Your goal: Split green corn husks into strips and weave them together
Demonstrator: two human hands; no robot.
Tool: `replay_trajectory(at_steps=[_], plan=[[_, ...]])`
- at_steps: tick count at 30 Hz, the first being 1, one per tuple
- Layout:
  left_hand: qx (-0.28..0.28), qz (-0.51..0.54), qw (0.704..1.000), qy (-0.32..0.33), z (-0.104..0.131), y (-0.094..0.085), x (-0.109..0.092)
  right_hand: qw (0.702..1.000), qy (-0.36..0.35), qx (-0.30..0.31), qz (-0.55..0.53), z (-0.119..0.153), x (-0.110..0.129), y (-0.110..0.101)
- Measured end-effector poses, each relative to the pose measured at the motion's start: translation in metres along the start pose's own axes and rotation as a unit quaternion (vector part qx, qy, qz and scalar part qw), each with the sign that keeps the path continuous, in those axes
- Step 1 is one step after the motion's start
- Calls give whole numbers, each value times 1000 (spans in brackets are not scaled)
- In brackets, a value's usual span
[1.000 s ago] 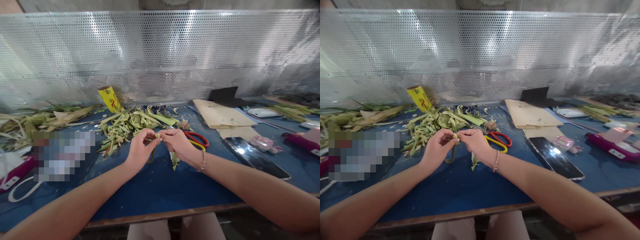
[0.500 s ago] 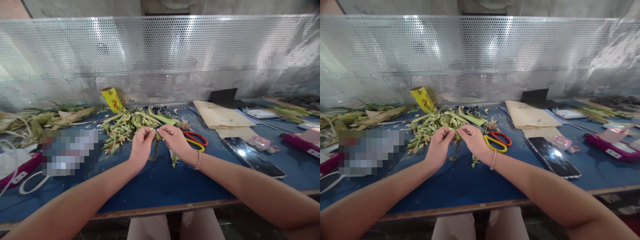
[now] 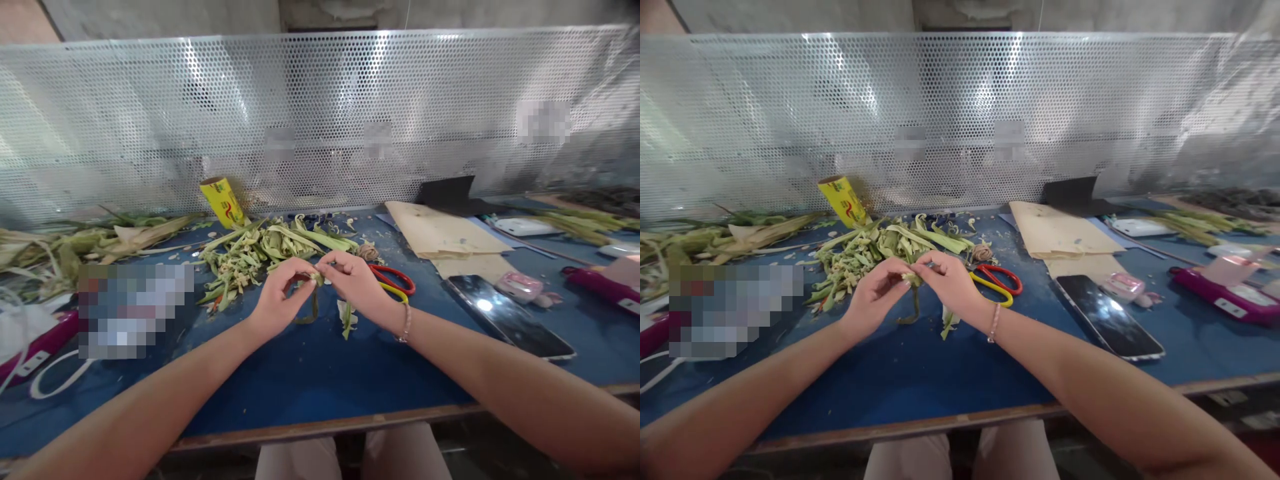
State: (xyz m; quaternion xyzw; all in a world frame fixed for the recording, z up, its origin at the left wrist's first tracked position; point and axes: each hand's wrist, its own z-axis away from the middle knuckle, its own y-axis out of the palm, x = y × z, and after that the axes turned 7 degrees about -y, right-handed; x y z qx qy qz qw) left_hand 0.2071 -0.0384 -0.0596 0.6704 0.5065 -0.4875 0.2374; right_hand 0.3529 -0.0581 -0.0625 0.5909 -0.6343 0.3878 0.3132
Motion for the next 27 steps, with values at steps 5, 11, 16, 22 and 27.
replay_trajectory(at_steps=[5, 11, 16, 22, 27], plan=[[-9, 180, 970, -163, -2, 0, -7, 999, -24, 10, 19, 0, 3, -2], [-26, 202, 954, -222, -2, 5, -13, 997, -53, -30, 51, 5, 4, 0], [7, 232, 945, -232, 0, 6, -12, 996, -72, -36, 35, 7, 5, 0], [-5, 285, 929, -236, 1, 13, -7, 998, -39, -43, 11, 5, 5, 2], [-23, 286, 923, -255, 2, 13, -5, 1000, -12, -25, 2, 3, 1, 2]])
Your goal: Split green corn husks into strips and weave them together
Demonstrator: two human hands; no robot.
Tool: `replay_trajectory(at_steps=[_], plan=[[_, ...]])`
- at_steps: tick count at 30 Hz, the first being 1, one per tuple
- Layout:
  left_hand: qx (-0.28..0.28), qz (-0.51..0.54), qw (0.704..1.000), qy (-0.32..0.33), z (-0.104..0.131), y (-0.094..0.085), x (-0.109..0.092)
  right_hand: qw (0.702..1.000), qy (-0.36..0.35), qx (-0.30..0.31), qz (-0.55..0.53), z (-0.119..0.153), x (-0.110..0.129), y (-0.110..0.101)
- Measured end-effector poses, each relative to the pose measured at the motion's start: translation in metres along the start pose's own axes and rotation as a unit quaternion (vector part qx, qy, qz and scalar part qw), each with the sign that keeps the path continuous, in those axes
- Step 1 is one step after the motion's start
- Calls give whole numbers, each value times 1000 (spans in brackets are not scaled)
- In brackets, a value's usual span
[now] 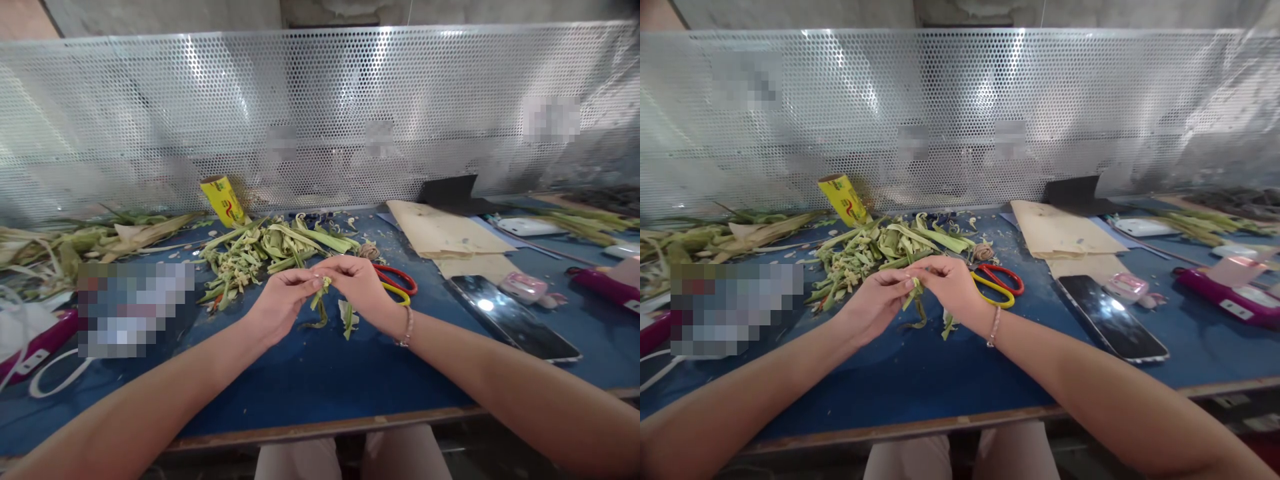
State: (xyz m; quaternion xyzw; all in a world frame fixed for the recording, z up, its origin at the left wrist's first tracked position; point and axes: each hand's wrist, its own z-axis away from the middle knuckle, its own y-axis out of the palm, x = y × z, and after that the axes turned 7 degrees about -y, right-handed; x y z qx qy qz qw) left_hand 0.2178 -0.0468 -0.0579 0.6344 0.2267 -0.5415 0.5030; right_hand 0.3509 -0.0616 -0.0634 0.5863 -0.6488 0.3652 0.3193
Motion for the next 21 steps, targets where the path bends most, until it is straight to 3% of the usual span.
replay_trajectory(at_steps=[8, 12, 16, 21], plan=[[-39, -63, 996, 47, 3, 1, -8, 987, -69, 56, 137, 3, 0, -5], [-45, -110, 991, 57, 4, -2, -8, 956, -107, 115, 249, 7, 7, -11], [-48, -157, 983, 79, 3, -5, -5, 915, -144, 134, 353, 9, 12, -12], [-62, -111, 989, 77, 4, 0, -6, 884, -160, 162, 409, 7, 16, -10]])
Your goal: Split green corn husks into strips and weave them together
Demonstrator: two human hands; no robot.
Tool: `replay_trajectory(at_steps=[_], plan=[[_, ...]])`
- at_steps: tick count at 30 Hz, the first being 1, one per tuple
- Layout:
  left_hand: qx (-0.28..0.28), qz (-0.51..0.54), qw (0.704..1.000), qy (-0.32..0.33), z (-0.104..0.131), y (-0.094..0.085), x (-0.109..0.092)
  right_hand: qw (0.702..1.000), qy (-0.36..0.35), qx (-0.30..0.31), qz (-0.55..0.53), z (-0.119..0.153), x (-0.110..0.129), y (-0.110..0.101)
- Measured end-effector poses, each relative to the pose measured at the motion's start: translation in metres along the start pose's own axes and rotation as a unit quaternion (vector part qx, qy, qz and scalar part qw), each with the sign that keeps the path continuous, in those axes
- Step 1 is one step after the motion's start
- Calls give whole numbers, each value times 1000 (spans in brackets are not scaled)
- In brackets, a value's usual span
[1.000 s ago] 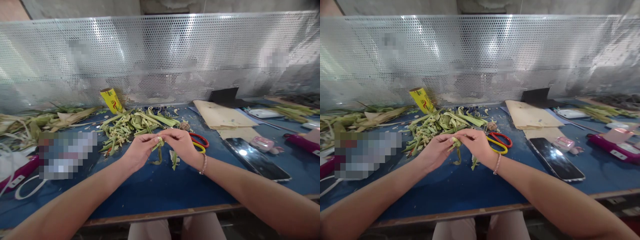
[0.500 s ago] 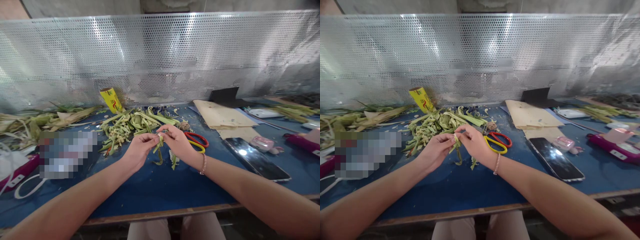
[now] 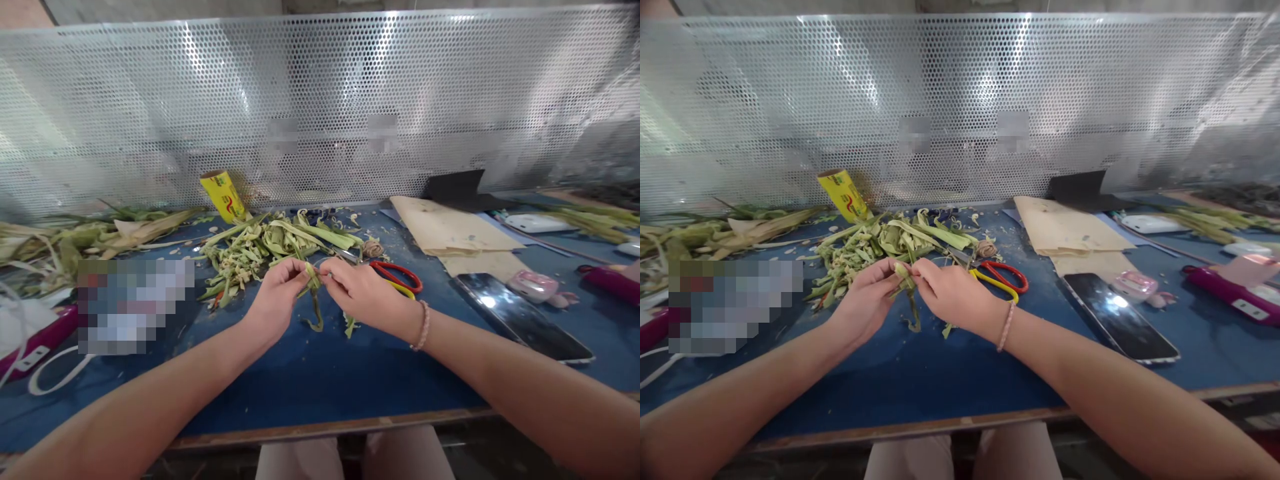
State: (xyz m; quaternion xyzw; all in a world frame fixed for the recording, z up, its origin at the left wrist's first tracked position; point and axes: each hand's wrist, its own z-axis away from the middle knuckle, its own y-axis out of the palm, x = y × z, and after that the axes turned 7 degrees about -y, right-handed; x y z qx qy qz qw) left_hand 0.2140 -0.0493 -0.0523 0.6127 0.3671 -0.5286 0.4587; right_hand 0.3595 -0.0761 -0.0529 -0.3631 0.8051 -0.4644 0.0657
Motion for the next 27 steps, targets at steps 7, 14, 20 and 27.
replay_trajectory(at_steps=[7, 14, 20, 27], plan=[[-13, 79, 996, -27, 3, 5, -9, 1000, -22, -6, -5, -1, -1, -1], [1, 69, 997, -35, 6, 6, -7, 998, -54, 4, 29, 4, 1, -5], [32, 43, 998, -23, 2, 1, -1, 995, -87, 8, 47, 8, -9, -2], [103, -45, 993, 17, -10, -12, 0, 987, -152, -46, 8, 8, -22, -6]])
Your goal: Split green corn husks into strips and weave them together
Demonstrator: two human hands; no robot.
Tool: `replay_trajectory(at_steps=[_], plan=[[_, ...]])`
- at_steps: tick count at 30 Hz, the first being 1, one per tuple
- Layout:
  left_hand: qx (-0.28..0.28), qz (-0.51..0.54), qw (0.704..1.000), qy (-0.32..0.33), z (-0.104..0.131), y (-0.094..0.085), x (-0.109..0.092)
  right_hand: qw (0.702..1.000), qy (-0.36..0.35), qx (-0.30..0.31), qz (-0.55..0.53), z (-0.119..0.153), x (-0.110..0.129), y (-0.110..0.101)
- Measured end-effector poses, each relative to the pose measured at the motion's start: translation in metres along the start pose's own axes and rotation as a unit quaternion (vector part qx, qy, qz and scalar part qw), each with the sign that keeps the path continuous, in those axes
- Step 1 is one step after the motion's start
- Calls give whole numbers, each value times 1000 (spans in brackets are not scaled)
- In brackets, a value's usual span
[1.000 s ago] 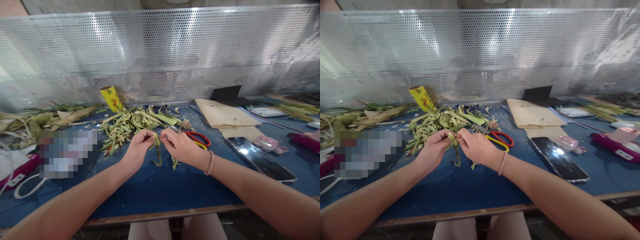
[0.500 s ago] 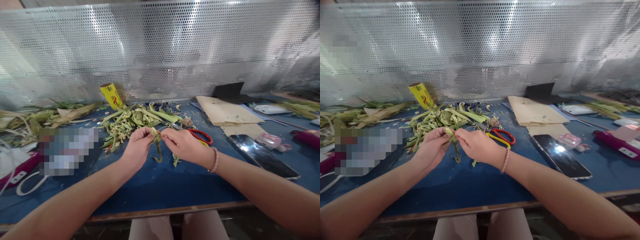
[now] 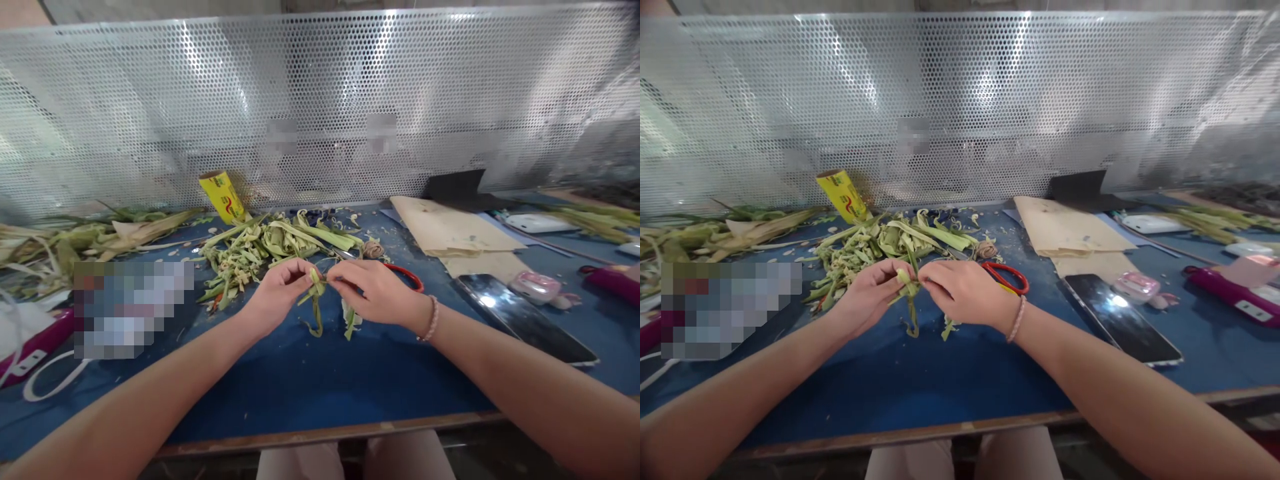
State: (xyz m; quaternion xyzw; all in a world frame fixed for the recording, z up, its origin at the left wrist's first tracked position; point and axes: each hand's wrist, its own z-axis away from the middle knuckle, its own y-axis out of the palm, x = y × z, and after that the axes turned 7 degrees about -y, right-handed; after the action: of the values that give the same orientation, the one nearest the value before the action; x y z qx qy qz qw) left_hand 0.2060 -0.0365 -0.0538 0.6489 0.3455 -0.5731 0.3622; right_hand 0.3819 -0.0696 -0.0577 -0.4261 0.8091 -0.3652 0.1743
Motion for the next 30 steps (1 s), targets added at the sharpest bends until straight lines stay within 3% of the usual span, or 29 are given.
replay_trajectory(at_steps=[6, 11, 19, 27, 30], plan=[[12, -65, 995, 70, 4, 0, -6, 998, -39, -41, 13, -1, -7, -7], [35, -64, 994, 78, 5, 0, -7, 993, -70, -89, 22, -3, -6, -9], [64, -18, 998, 9, 9, 5, -3, 992, -52, -115, -32, -4, 7, -7], [18, 34, 999, -36, 14, 12, -7, 990, -25, -128, -49, -6, 15, 0], [-11, 26, 999, -23, 14, 13, -8, 990, -23, -129, -47, -7, 18, 2]])
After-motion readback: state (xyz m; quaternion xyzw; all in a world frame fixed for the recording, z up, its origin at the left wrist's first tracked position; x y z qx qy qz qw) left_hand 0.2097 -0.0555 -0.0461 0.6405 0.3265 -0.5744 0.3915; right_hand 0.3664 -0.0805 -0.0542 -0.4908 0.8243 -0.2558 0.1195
